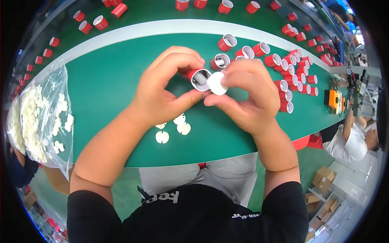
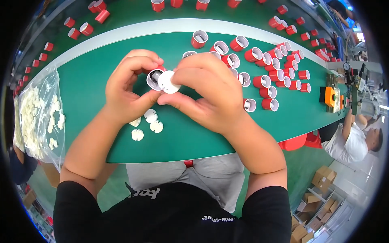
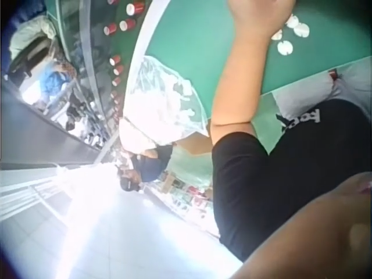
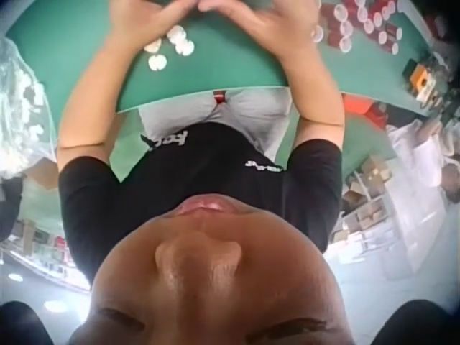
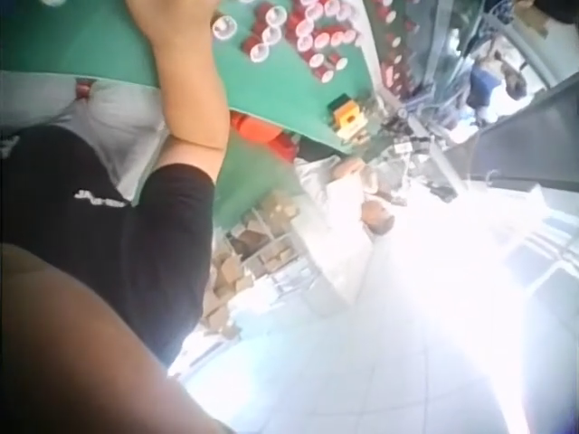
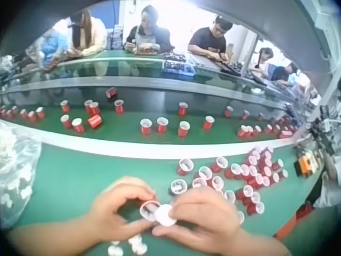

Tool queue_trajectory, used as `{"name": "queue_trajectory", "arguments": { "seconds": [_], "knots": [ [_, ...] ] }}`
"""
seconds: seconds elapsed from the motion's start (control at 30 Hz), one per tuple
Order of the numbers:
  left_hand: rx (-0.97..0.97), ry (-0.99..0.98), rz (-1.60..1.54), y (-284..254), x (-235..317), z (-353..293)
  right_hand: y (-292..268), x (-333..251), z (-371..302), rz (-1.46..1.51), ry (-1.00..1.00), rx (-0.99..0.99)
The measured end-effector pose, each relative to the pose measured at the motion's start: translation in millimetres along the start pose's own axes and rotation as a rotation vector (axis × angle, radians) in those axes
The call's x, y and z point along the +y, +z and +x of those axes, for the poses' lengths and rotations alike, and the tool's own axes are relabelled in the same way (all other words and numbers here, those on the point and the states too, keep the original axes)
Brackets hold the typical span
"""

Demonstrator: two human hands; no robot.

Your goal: The person places small white plastic components into red cylindrical cups on an assembly line by hand.

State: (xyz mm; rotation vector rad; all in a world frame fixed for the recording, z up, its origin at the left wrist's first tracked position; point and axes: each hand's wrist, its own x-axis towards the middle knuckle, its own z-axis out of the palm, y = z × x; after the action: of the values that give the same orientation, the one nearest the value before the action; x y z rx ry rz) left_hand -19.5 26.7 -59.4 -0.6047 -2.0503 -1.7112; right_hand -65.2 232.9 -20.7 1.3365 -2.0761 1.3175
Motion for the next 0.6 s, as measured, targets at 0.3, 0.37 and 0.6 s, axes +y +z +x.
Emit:
{"name": "queue_trajectory", "arguments": {
  "seconds": [0.3, 0.37, 0.6],
  "knots": [
    [-0.122, 0.049, 0.128, -7, 10, 3, 1, -5, 3, -0.074, -0.050, -0.036],
    [-0.121, 0.039, 0.140, -7, 11, 2, -4, -9, 4, -0.172, -0.090, -0.122],
    [-0.115, 0.021, 0.137, -8, 11, 2, 0, -12, 0, -0.208, -0.122, -0.038]
  ]
}}
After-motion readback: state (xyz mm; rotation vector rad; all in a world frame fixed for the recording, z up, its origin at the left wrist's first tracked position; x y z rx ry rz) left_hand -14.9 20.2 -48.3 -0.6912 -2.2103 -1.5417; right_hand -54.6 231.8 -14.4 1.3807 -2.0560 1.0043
